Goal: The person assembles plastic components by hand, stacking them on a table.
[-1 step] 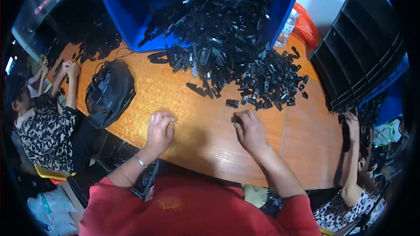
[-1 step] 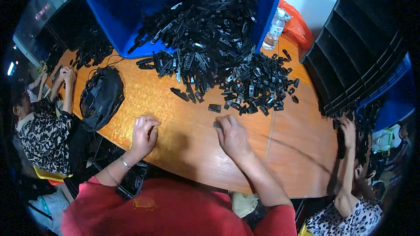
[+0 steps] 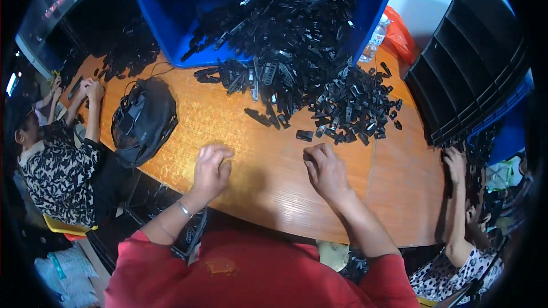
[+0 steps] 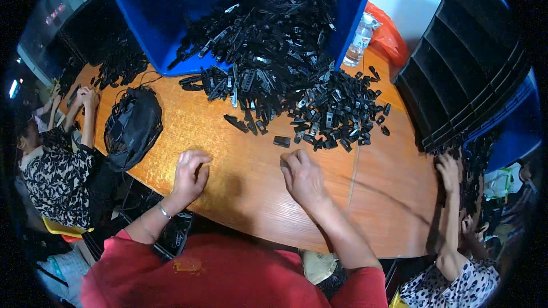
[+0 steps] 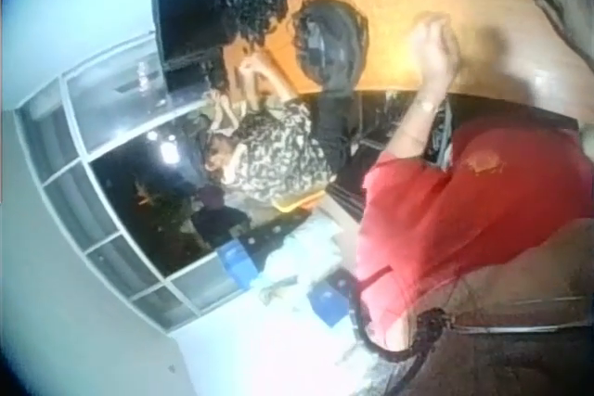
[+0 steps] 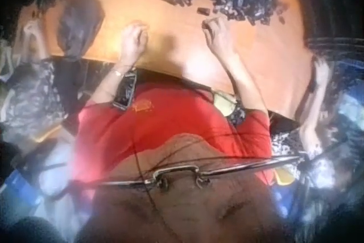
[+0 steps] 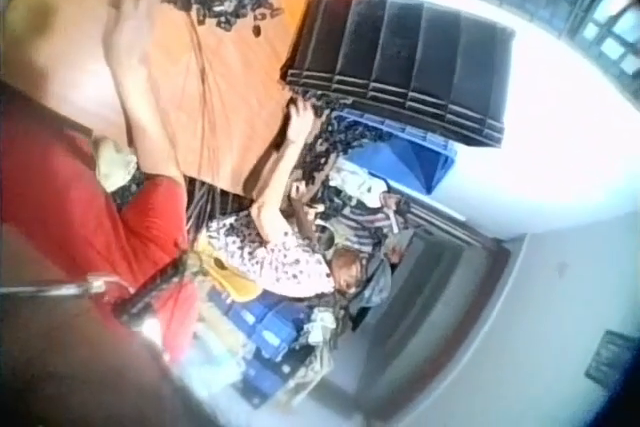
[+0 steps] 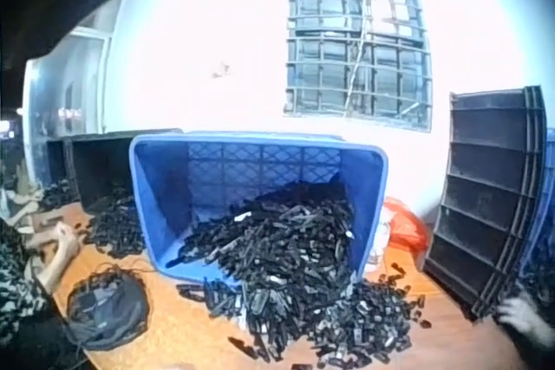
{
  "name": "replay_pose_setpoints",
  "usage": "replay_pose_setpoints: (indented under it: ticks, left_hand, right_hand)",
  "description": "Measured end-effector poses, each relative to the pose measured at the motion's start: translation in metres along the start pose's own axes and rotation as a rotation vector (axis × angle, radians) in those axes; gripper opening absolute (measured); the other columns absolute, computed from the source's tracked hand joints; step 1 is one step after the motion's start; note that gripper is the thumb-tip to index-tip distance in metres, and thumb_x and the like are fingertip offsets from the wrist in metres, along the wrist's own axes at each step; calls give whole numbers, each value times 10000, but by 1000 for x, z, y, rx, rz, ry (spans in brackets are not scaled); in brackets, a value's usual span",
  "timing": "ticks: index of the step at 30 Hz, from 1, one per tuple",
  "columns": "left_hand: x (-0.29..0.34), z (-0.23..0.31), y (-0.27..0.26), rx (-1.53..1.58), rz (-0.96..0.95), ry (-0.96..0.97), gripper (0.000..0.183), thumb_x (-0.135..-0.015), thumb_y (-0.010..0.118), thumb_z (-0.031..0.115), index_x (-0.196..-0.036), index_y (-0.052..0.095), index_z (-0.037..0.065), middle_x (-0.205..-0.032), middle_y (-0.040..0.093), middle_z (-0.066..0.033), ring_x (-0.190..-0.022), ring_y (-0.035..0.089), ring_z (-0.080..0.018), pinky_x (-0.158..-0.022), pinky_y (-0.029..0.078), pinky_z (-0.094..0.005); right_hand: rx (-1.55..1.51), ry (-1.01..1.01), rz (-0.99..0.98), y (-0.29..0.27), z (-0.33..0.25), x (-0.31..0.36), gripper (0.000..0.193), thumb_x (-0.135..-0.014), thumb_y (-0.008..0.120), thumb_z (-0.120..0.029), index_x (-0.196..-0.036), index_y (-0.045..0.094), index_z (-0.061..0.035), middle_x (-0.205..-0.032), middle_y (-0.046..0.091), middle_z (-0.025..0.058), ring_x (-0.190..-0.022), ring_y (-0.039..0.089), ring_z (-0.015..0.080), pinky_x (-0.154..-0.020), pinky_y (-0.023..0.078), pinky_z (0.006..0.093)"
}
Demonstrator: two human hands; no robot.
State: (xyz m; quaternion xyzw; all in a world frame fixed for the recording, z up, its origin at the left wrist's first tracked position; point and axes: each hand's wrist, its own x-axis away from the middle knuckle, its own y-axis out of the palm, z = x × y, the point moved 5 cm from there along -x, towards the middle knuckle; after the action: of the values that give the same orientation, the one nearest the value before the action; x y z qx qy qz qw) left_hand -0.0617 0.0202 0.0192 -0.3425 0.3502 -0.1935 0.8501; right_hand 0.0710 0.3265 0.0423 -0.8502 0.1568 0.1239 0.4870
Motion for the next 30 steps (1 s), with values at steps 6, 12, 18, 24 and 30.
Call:
replay_pose_setpoints:
  ticks: [6,12,18,24,30]
  left_hand:
    - [-74,8,-1,112,60,99,325,-903,760,14,-1226,731,35,-1291,688,-167,-1223,642,-386,-1077,521,-473]
    - [-114,-12,24,16,63,181,270,-947,800,85,-1213,754,74,-1217,694,-130,-1208,638,-363,-1021,531,-483]
    - [-92,-48,46,59,25,172,105,-883,816,80,-969,756,78,-1081,688,-102,-1092,662,-350,-897,554,-469]
    - [-77,-33,33,100,-16,223,120,-869,834,64,-946,741,63,-1009,675,-131,-1021,672,-361,-899,564,-488]
    - [-74,-30,27,99,20,94,194,-880,859,75,-1042,768,20,-1078,699,-133,-1062,659,-378,-924,551,-467]
  right_hand:
    - [39,58,-71,26,-22,-16,191,-971,822,-153,-1123,757,-58,-1113,737,172,-933,762,416,-771,624,514]
    - [-14,-5,90,54,-58,-29,273,-949,856,-174,-1162,770,-27,-1079,774,178,-937,772,413,-801,629,480]
    - [-39,-29,68,68,-70,-40,271,-947,853,-149,-1172,769,-24,-1037,766,188,-960,767,408,-811,620,465]
    - [-101,40,60,73,-54,-52,312,-950,850,-129,-1217,758,5,-1143,771,233,-1026,768,438,-880,627,473]
    - [-121,-6,41,76,-60,-70,285,-936,851,-116,-1180,763,2,-1098,757,209,-953,766,427,-808,618,479]
